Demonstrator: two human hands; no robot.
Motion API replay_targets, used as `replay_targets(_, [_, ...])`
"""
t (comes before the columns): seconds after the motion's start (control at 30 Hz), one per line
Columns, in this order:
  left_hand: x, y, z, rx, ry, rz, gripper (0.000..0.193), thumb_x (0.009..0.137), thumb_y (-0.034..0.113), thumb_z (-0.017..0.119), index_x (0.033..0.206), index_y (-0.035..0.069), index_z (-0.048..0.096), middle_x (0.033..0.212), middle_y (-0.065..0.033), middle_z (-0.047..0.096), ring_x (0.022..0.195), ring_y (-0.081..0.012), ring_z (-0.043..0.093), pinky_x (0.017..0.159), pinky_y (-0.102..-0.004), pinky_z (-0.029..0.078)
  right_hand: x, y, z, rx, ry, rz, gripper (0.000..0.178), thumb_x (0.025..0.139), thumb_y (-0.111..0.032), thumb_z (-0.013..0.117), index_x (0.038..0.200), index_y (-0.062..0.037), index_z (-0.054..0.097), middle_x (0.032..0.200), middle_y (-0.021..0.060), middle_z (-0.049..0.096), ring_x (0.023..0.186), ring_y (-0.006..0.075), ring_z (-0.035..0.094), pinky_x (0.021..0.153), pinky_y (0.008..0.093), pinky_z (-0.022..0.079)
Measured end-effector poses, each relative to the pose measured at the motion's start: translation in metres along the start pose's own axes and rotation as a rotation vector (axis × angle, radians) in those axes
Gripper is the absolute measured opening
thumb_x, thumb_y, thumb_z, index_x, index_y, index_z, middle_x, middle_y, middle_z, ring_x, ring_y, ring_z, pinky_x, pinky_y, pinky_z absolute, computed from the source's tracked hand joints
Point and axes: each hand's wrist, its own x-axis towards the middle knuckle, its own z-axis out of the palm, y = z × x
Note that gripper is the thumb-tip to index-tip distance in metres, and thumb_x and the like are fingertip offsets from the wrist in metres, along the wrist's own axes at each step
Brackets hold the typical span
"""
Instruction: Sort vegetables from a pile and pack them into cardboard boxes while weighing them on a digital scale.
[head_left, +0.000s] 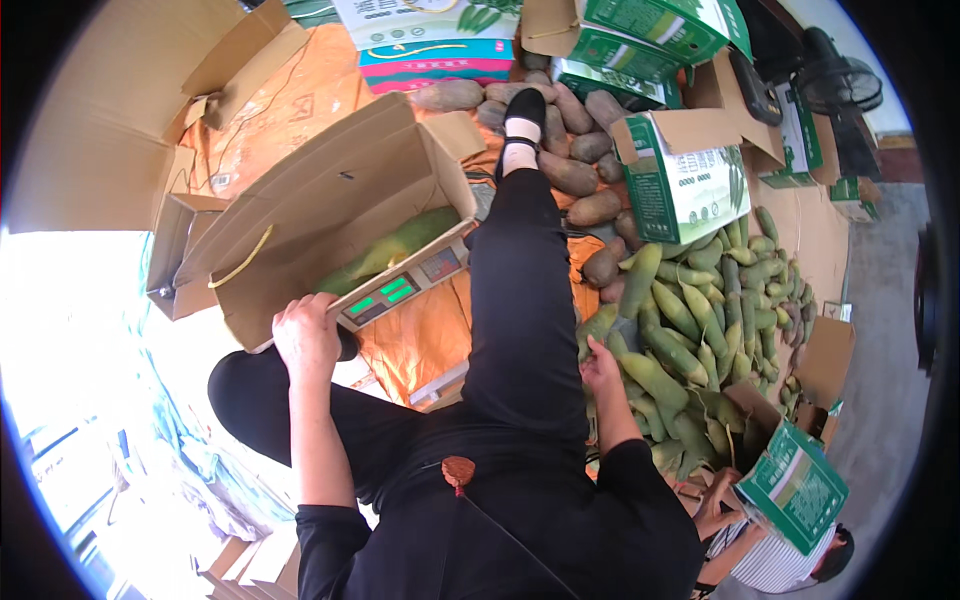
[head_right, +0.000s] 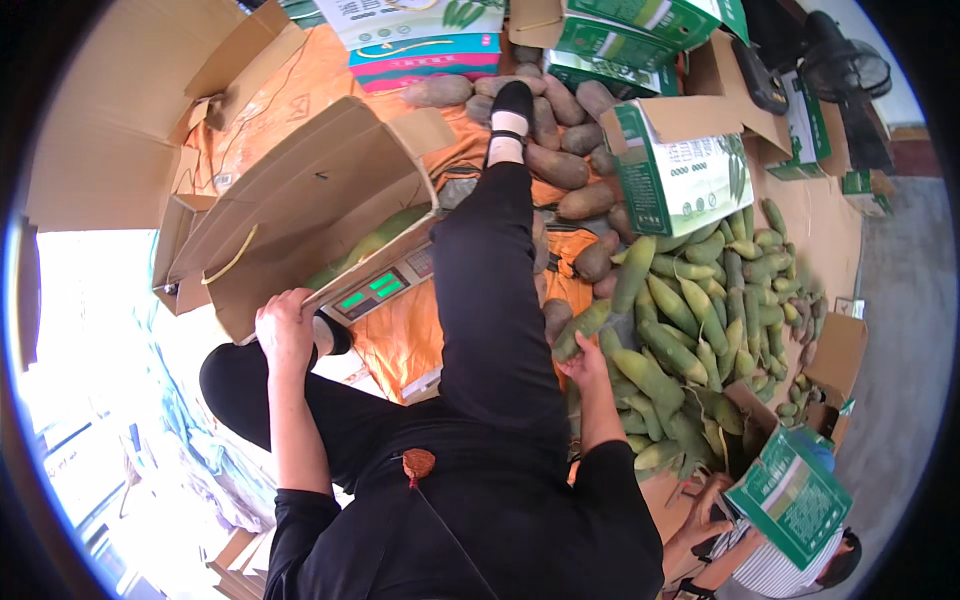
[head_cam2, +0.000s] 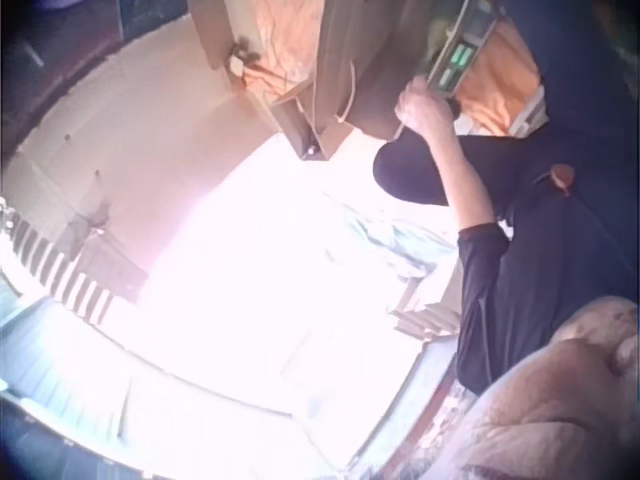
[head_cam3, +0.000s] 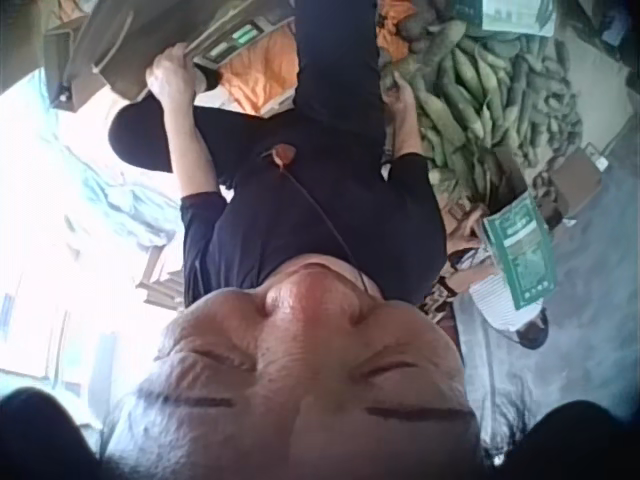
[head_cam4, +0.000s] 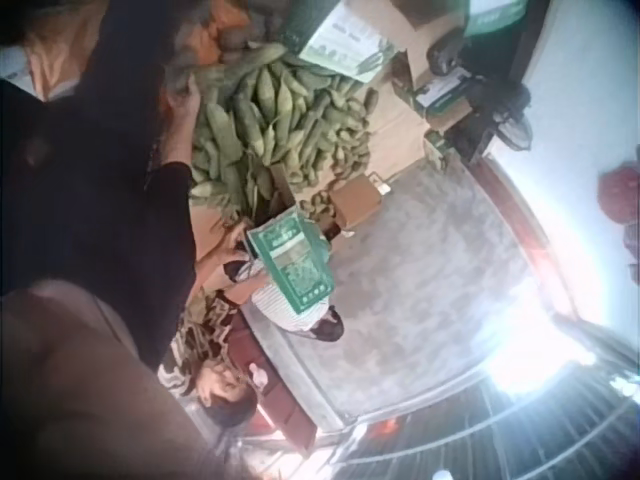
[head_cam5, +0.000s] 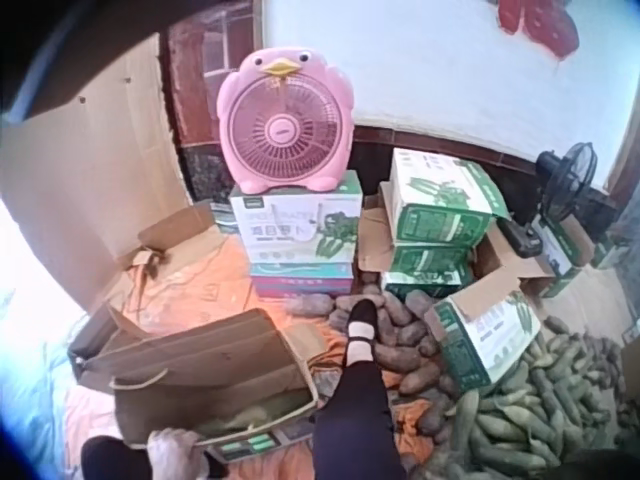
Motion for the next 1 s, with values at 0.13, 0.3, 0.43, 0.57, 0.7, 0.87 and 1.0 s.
replay_targets(0.13, [0.000,-0.001,0.000,0.002,0.012,-0.005,0.011,0.074,0.009,0.062,0.083,0.013,0.069,0.077,-0.0057,0.065,0.079,-0.0251,0.062,0.072,-0.0391,0.045,-0.020,0.005,-0.010,-0.022,-0.087,-0.045,0.041,0.087,-0.034,0.063,0.119,-0.0104,0.055,0.111,0.0067,0.064,0.095,0.0244,0.062,0.080,0.0429,0.048])
replay_targets(0.3, [-0.003,-0.002,0.001,-0.004,0.018,-0.010,0.009,0.074,0.012,0.065,0.082,0.013,0.069,0.077,-0.0044,0.066,0.078,-0.0240,0.062,0.071,-0.0392,0.045,-0.073,-0.011,-0.002,-0.217,-0.134,-0.053,0.037,0.084,-0.030,0.066,0.114,-0.0092,0.058,0.104,0.0042,0.064,0.090,0.0208,0.062,0.078,0.0387,0.049])
replay_targets(0.43, [-0.004,-0.005,0.003,-0.018,0.043,0.002,0.008,0.074,0.015,0.067,0.082,0.014,0.068,0.077,-0.0041,0.065,0.079,-0.0238,0.062,0.071,-0.0392,0.045,-0.096,-0.047,0.015,-0.317,-0.185,-0.243,0.036,0.081,-0.014,0.067,0.114,-0.0015,0.059,0.109,0.0081,0.063,0.095,0.0206,0.060,0.083,0.0325,0.049])
replay_targets(0.57, [-0.004,-0.003,0.002,0.003,0.028,0.007,0.007,0.074,0.013,0.066,0.081,0.013,0.068,0.077,-0.0042,0.065,0.079,-0.0238,0.062,0.071,-0.0391,0.045,-0.168,-0.102,0.098,-0.603,-0.343,-0.708,0.057,0.075,-0.005,0.067,0.128,0.0040,0.049,0.117,0.0097,0.059,0.107,0.0191,0.057,0.094,0.0322,0.044])
replay_targets(0.7, [-0.004,-0.002,-0.001,-0.005,0.033,0.012,0.006,0.075,0.012,0.065,0.081,0.013,0.067,0.076,-0.0042,0.065,0.078,-0.0239,0.062,0.071,-0.0393,0.045,-0.227,-0.145,0.191,-0.924,-0.493,-1.006,0.062,0.071,-0.010,0.072,0.128,0.0024,0.049,0.121,0.0087,0.056,0.109,0.0183,0.054,0.094,0.0319,0.043])
replay_targets(0.87, [-0.005,-0.004,-0.002,0.008,0.030,0.000,0.006,0.076,0.011,0.064,0.081,0.012,0.067,0.077,-0.0048,0.065,0.079,-0.0244,0.062,0.071,-0.0396,0.045,-0.255,-0.150,0.310,-1.468,-0.649,-1.396,0.059,0.069,-0.013,0.073,0.123,-0.0028,0.053,0.111,0.0122,0.057,0.108,0.0251,0.053,0.095,0.0345,0.041])
replay_targets(1.0, [-0.004,0.000,-0.004,0.016,0.003,0.011,0.006,0.076,0.010,0.063,0.081,0.012,0.066,0.078,-0.0054,0.065,0.080,-0.0247,0.062,0.073,-0.0398,0.045,-0.225,-0.109,0.387,-1.808,-0.708,-1.585,0.048,0.069,-0.014,0.071,0.113,-0.0018,0.058,0.106,0.0177,0.058,0.106,0.0337,0.053,0.093,0.0407,0.043])
